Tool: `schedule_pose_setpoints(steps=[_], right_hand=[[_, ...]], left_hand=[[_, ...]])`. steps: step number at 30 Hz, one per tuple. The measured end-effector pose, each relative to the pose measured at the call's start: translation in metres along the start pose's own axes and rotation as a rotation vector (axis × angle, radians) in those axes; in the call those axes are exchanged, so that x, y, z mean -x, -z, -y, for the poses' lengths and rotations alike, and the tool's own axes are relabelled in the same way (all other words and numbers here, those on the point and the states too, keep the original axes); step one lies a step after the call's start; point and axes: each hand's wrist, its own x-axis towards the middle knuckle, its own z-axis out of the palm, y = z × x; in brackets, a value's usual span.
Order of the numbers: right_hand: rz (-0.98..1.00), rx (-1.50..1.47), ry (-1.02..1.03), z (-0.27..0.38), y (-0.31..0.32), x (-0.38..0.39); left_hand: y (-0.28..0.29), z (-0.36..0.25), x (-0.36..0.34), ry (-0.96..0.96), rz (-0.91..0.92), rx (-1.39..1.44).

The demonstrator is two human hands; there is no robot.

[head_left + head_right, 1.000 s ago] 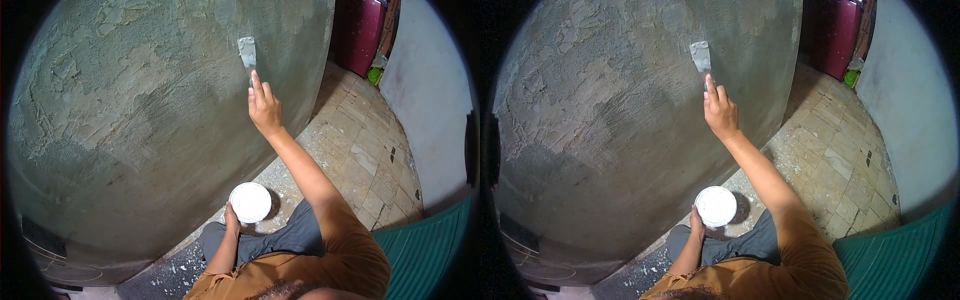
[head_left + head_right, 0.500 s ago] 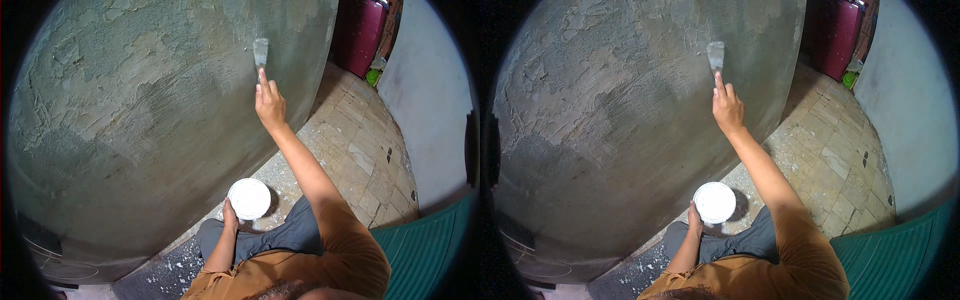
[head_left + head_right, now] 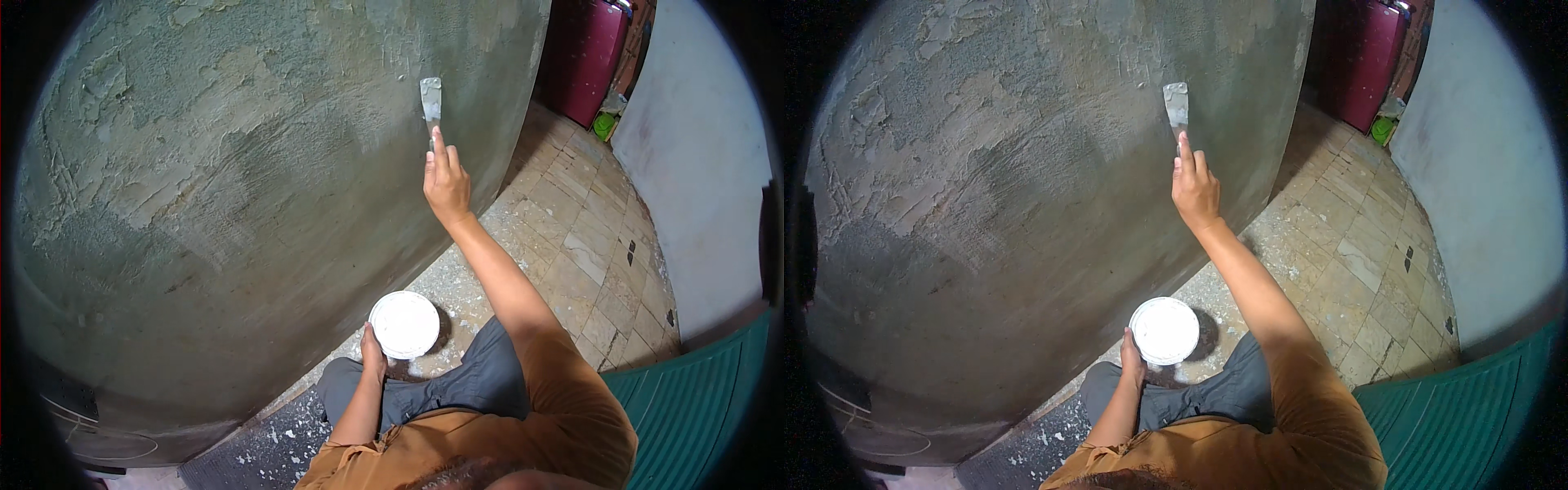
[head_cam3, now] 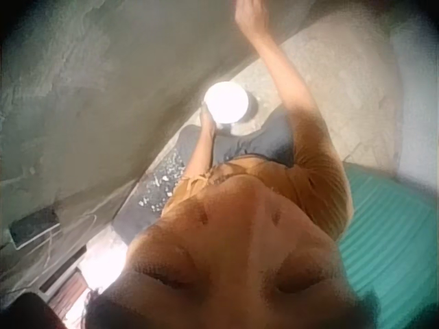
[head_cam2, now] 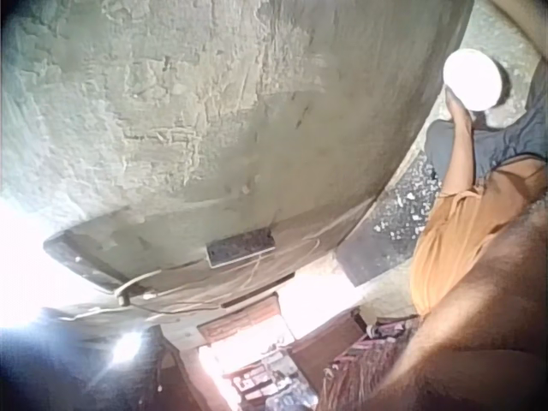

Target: The person applies white spackle to a textured wall using a putty knife, repeatedly loading the tool from a white container.

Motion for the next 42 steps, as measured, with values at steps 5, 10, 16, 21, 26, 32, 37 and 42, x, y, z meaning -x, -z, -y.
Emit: schedule_pose_setpoints(steps=[5, 10, 16, 21, 26, 32, 37, 42], right_hand=[[0.000, -0.021, 0.029, 0.023, 0.014, -0.029], [0.101, 0.019, -0.032, -0.002, 0.017, -0.005], [-0.051, -0.883, -0.433, -0.003, 0.034, -0.043], [0.207, -1.115, -0.527, -0.006, 0.039, -0.079], [0.304, -0.993, -0.583, -0.024, 0.014, -0.092], [0.231, -0.848, -0.712, -0.053, 0.014, -0.081], [0.132, -0.966, -0.677, -0.050, 0.025, -0.077], [0.197, -0.940, -0.542, -0.012, 0.018, -0.102]], left_hand=[[0.002, 0.001, -0.001, -0.009, -0.008, 0.000], [-0.005, -0.003, 0.001, -0.020, 0.011, 0.009], [-0.004, 0.000, 0.000, -0.010, 0.005, 0.021], [0.000, 0.003, -0.003, -0.007, -0.001, 0.021], [-0.007, 0.001, -0.001, -0.004, -0.017, 0.007], [-0.006, -0.003, 0.001, 0.021, 0.002, -0.009], [0.002, 0.007, -0.008, 0.013, 0.003, -0.018], [-0.009, 0.002, -0.005, 0.011, -0.007, -0.032]])
